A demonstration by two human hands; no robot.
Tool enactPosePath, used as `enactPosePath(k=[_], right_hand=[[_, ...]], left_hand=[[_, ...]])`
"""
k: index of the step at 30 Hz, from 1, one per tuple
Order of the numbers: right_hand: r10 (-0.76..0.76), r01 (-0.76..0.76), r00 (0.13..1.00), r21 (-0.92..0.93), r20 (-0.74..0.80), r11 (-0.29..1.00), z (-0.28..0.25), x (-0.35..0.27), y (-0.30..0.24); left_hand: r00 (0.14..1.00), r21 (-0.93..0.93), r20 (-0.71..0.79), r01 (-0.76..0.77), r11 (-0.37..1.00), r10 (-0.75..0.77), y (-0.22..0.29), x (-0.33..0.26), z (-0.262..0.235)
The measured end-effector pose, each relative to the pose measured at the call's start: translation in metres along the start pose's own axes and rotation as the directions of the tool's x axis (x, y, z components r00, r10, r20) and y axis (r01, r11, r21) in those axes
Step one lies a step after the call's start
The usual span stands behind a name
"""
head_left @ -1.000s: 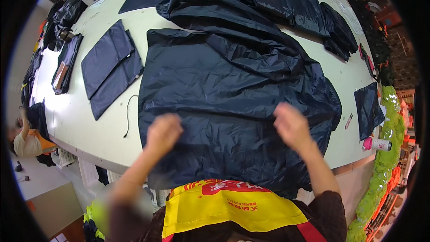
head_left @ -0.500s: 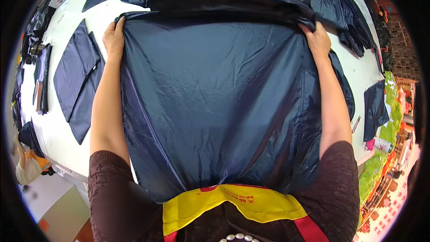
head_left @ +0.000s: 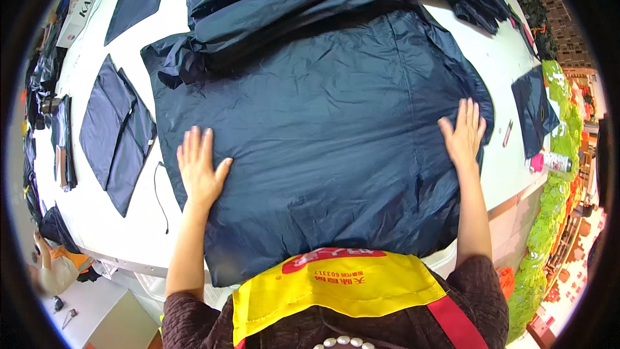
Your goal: The person folds a dark blue jacket on a white table. They smooth the fabric, fold the sleeves inward, fold the body in half, then fold it again into a compact rectangle. The folded jacket is placed into a white plastic basket.
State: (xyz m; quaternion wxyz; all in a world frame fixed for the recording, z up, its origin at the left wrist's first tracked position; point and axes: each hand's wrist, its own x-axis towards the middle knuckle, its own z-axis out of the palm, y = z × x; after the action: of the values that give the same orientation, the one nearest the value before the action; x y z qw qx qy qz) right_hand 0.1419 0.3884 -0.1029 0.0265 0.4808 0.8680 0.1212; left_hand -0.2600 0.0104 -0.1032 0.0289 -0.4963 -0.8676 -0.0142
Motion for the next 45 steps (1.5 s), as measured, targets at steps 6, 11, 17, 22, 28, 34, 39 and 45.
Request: enactPosePath(k=[6, 11, 17, 22, 28, 34, 39, 45], right_hand=[[-0.022, 0.014, 0.999, 0.311, 0.023, 0.950, 0.014, 0.053, 0.038], [0.033, -0.001, 0.993, 0.270, -0.116, 0.963, -0.061, -0.090, -0.010], [0.083, 0.039, 0.977, 0.544, -0.197, 0.838, 0.026, -0.178, 0.056], [0.787, -0.155, 0.599, 0.943, -0.148, 0.295, -0.009, -0.266, 0.064], [-0.328, -0.195, -0.019, -0.326, 0.944, -0.925, 0.080, -0.393, -0.024], [0.186, 0.271, 0.500, 0.052, 0.846, -0.961, 0.107, -0.358, -0.036], [0.672, 0.455, 0.573, 0.501, 0.469, -0.737, -0.093, -0.326, -0.004], [0.063, 0.433, 0.807, 0.660, -0.588, 0.614, -0.157, -0.282, -0.103]], left_hand=[[0.986, 0.013, -0.146, 0.087, 0.996, -0.084, 0.003, 0.024, 0.011], [0.991, -0.132, -0.070, -0.121, 0.984, 0.112, 0.044, -0.079, -0.023], [0.998, -0.083, -0.044, -0.046, 0.995, 0.043, 0.028, -0.118, 0.001], [0.951, -0.371, -0.184, -0.300, 0.879, 0.247, 0.117, -0.110, -0.015], [0.594, -0.710, -0.200, -0.636, 0.303, 0.779, 0.296, -0.107, -0.015], [0.438, -0.620, -0.206, -0.751, 0.230, 0.875, 0.333, -0.106, 0.011], [0.466, -0.656, -0.193, -0.716, 0.240, 0.864, 0.321, -0.106, 0.011], [0.433, -0.692, -0.031, -0.660, 0.293, 0.901, 0.315, -0.119, 0.008]])
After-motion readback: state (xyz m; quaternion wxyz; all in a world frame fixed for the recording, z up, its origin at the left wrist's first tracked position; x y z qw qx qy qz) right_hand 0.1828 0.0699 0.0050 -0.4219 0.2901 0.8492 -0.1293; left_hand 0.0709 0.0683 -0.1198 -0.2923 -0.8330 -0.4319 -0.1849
